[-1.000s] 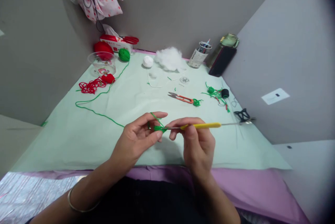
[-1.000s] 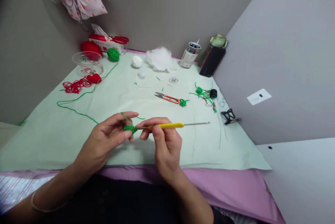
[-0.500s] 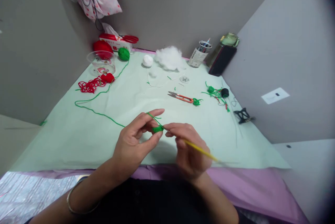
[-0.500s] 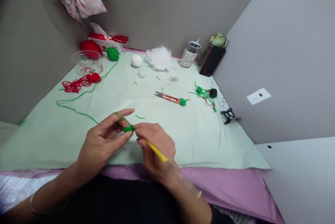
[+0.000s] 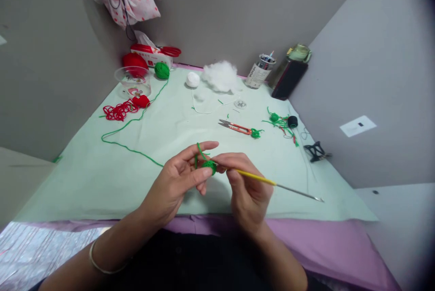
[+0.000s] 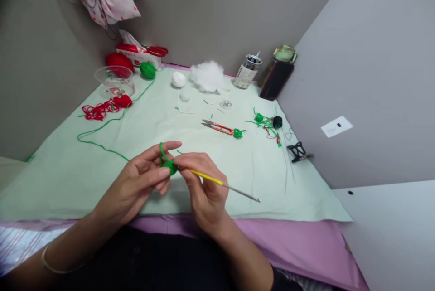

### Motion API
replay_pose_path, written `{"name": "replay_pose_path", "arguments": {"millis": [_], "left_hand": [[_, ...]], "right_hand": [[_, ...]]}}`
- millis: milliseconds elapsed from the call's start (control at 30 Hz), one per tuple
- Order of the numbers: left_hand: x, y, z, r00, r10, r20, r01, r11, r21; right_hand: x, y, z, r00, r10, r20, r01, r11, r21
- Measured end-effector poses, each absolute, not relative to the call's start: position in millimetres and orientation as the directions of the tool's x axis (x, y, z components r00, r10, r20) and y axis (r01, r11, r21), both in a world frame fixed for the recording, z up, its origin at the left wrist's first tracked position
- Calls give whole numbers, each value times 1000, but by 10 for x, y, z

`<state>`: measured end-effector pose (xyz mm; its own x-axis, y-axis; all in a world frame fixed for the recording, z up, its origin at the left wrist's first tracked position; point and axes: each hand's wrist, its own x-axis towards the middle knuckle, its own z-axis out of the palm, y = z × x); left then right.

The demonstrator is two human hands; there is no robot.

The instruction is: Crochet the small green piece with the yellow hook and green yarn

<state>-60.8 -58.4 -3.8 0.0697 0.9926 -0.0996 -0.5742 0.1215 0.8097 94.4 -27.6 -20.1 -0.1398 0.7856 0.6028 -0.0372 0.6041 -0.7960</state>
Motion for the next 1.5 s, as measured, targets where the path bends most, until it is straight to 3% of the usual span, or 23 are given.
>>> {"name": "replay_pose_path", "arguments": {"millis": [233, 467, 600, 700, 800, 900, 1000, 1100, 1267, 1500], "left_hand": [[-660, -577, -42, -22, 992, -123, -518, 94, 850], [-647, -576, -26, 5, 995, -104, -518, 92, 850], [-621, -577, -77, 58, 995, -84, -487, 101, 868], [-588, -580, -94, -10, 996, -88, -476, 73, 876], [-560, -576, -94, -58, 989, -138, -530, 87, 843], [-587, -546, -86, 73, 973, -219, -635, 215, 742], [-654, -506, -77, 148, 958, -243, -691, 277, 667], [-682, -501, -76, 112, 974, -197, -671, 221, 708], [-634, -554, -101, 97, 991, -89, -531, 127, 838], [-636, -546, -103, 11, 997, -78, -456, 75, 887]], "right_hand": [[995, -308, -196, -74, 806, 587, -48, 585, -810], [981, -215, -213, -84, 912, 402, -354, 350, -867], [941, -220, -267, -133, 895, 426, -227, 390, -892], [930, -263, -308, -92, 850, 518, -67, 514, -855], [938, -295, -365, -123, 700, 704, 194, 712, -675], [965, -290, -371, -166, 590, 790, 289, 795, -533], [991, -256, -288, -40, 733, 679, 106, 679, -726], [989, -225, -205, -11, 865, 501, -161, 493, -855], [967, -202, -216, -134, 909, 395, -221, 362, -906], [986, -139, -188, -153, 948, 281, -369, 208, -906]]}}
